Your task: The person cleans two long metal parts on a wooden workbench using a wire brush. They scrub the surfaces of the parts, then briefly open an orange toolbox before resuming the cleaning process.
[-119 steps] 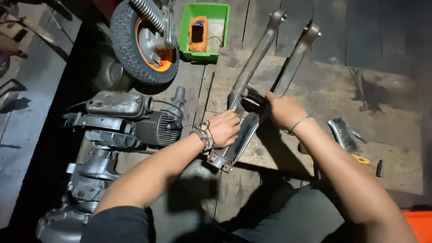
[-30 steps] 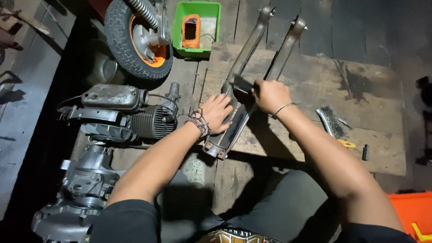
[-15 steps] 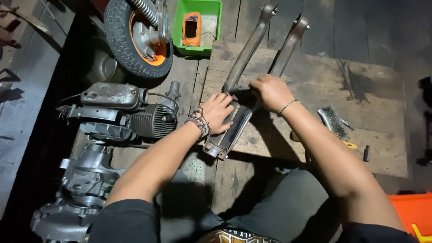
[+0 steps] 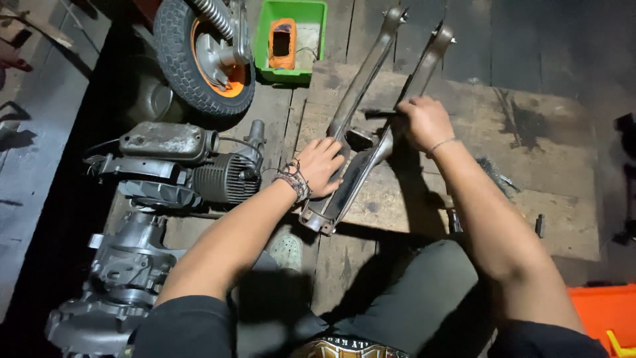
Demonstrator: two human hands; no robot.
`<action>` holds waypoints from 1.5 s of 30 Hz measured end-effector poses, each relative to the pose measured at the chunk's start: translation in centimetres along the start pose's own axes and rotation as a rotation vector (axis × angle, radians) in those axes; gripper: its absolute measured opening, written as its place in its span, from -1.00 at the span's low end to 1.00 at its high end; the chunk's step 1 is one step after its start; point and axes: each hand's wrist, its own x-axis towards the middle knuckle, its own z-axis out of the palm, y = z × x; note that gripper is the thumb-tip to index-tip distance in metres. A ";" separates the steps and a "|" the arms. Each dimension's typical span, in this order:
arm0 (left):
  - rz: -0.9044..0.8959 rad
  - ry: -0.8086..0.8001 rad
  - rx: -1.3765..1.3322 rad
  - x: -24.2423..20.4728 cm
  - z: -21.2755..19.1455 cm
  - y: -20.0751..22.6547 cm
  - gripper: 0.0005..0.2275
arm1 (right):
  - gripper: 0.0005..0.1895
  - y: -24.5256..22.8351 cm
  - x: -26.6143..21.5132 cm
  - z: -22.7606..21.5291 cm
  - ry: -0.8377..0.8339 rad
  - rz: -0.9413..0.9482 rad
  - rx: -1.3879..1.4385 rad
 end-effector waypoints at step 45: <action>-0.216 -0.125 0.186 2.7 0.4 -2.5 -0.63 | -0.47 -4.6 -0.2 -9.0 -0.386 0.396 0.099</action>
